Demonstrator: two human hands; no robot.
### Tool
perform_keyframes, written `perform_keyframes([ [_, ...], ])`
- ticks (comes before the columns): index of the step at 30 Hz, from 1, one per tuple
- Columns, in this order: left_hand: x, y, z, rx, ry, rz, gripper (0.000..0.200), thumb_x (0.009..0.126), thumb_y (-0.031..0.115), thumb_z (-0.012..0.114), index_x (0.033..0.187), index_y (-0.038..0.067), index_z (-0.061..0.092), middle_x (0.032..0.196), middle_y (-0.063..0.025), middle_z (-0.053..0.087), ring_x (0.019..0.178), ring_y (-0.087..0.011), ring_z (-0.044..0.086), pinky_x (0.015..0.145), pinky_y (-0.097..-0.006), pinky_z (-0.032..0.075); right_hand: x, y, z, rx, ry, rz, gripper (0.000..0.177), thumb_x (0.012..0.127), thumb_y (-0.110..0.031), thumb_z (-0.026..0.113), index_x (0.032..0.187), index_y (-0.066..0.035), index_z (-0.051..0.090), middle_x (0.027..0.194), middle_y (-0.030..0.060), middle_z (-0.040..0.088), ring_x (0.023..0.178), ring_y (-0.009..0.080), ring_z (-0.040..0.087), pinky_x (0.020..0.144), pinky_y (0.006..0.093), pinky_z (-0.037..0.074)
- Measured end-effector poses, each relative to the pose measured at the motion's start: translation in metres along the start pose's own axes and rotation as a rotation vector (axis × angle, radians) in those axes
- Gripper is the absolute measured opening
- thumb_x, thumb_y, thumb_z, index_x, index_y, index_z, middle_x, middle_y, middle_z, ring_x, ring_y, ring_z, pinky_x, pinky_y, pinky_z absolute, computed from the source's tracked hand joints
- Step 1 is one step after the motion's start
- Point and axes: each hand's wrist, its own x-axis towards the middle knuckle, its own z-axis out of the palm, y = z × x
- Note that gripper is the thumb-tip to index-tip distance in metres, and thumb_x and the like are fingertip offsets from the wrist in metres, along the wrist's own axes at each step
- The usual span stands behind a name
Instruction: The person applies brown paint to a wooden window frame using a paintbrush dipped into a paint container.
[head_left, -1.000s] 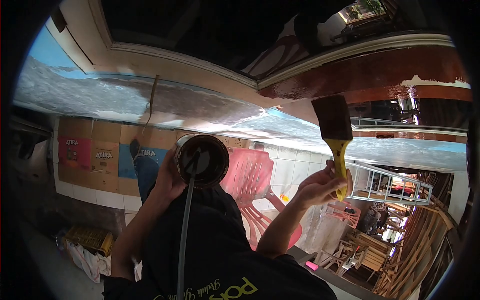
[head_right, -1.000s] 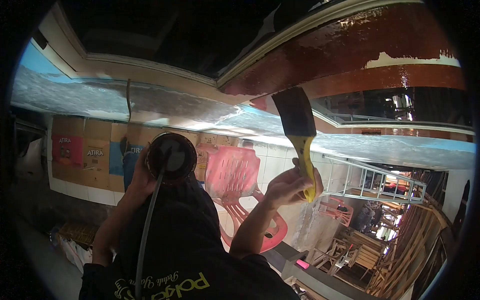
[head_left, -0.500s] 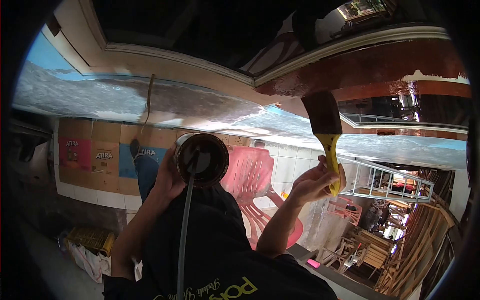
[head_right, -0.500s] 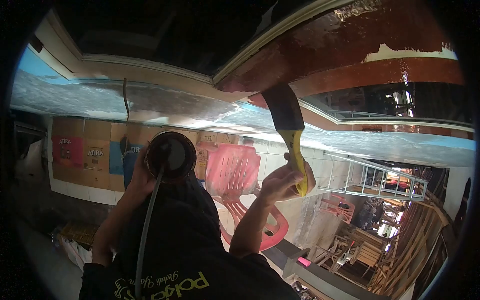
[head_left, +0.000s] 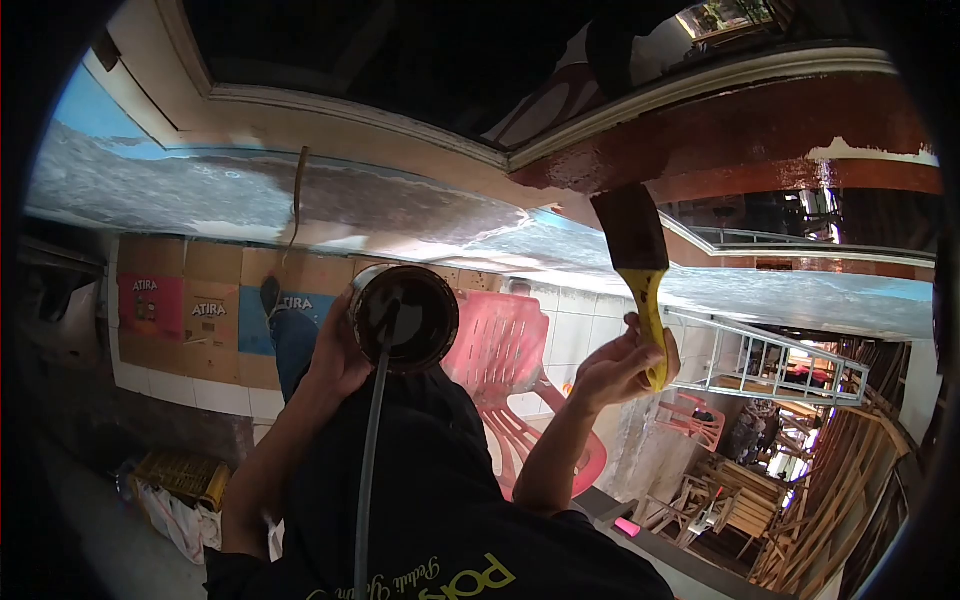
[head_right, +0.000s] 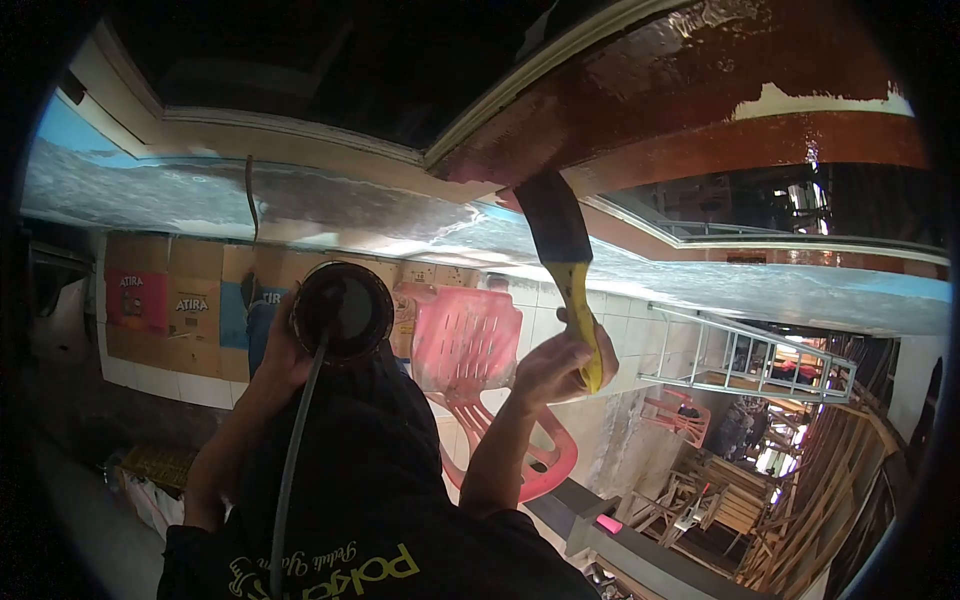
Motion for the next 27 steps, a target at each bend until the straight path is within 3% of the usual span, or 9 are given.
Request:
perform_keyframes([
  [3, 0.000, -0.001, -0.001, 0.001, 0.020, 0.014, 0.048, 0.093, 0.041, 0.044, 0.126, 0.006, 0.044, 0.119, -0.0107, 0.055, 0.108, -0.0229, 0.056, 0.088, -0.0398, 0.051, -0.005, -0.008, -0.001, 0.172, 0.025, 0.037, 0.038, 0.094, -0.034, 0.049, 0.107, 0.000, 0.041, 0.082, 0.0170, 0.060, 0.074, 0.0225, 0.063, 0.072, 0.0280, 0.052],
  [8, 0.001, -0.001, 0.002, 0.047, -0.002, -0.003, 0.048, 0.093, 0.041, 0.044, 0.126, 0.006, 0.044, 0.119, -0.0100, 0.055, 0.108, -0.0227, 0.056, 0.089, -0.0403, 0.050, -0.007, -0.011, 0.023, 0.117, -0.068, 0.031, 0.035, 0.094, -0.031, 0.049, 0.106, 0.001, 0.040, 0.089, 0.0163, 0.054, 0.078, 0.0232, 0.063, 0.072, 0.0296, 0.054],
  [12, 0.002, -0.002, -0.001, 0.030, -0.007, 0.006, 0.048, 0.093, 0.041, 0.044, 0.126, 0.006, 0.044, 0.119, -0.0104, 0.055, 0.108, -0.0227, 0.056, 0.088, -0.0401, 0.050, -0.006, -0.005, 0.015, 0.072, -0.052, 0.030, 0.038, 0.093, -0.032, 0.050, 0.106, 0.001, 0.040, 0.090, 0.0179, 0.056, 0.078, 0.0238, 0.064, 0.074, 0.0296, 0.054],
  [15, 0.000, 0.000, -0.001, -0.003, 0.022, 0.011, 0.048, 0.092, 0.043, 0.044, 0.120, 0.006, 0.053, 0.117, -0.0125, 0.058, 0.105, -0.0251, 0.057, 0.090, -0.0423, 0.047, -0.007, -0.006, 0.009, -0.014, -0.015, 0.035, 0.039, 0.096, -0.034, 0.043, 0.106, 0.004, 0.036, 0.083, 0.0215, 0.054, 0.071, 0.0267, 0.061, 0.063, 0.0307, 0.051],
  [19, 0.001, 0.001, 0.000, 0.017, -0.012, 0.006, 0.049, 0.092, 0.042, 0.045, 0.126, 0.006, 0.044, 0.118, -0.0110, 0.055, 0.107, -0.0230, 0.056, 0.086, -0.0393, 0.052, -0.010, -0.013, 0.009, 0.093, -0.053, 0.040, 0.039, 0.096, -0.033, 0.043, 0.106, 0.004, 0.035, 0.085, 0.0214, 0.053, 0.073, 0.0271, 0.061, 0.065, 0.0326, 0.052],
  [20, 0.001, 0.001, -0.001, 0.023, -0.005, 0.000, 0.049, 0.092, 0.042, 0.045, 0.126, 0.007, 0.044, 0.118, -0.0110, 0.055, 0.107, -0.0231, 0.056, 0.086, -0.0394, 0.052, -0.011, -0.015, 0.015, 0.176, -0.073, 0.026, 0.037, 0.093, -0.032, 0.050, 0.107, 0.000, 0.040, 0.088, 0.0168, 0.057, 0.076, 0.0231, 0.064, 0.073, 0.0288, 0.054],
  [27, 0.002, 0.001, 0.000, 0.025, 0.026, -0.023, 0.048, 0.092, 0.042, 0.045, 0.126, 0.007, 0.044, 0.118, -0.0106, 0.055, 0.106, -0.0231, 0.057, 0.086, -0.0395, 0.052, -0.014, -0.007, 0.019, 0.071, -0.098, 0.050, 0.035, 0.094, -0.030, 0.048, 0.106, 0.002, 0.040, 0.090, 0.0187, 0.056, 0.077, 0.0248, 0.063, 0.073, 0.0292, 0.055],
])
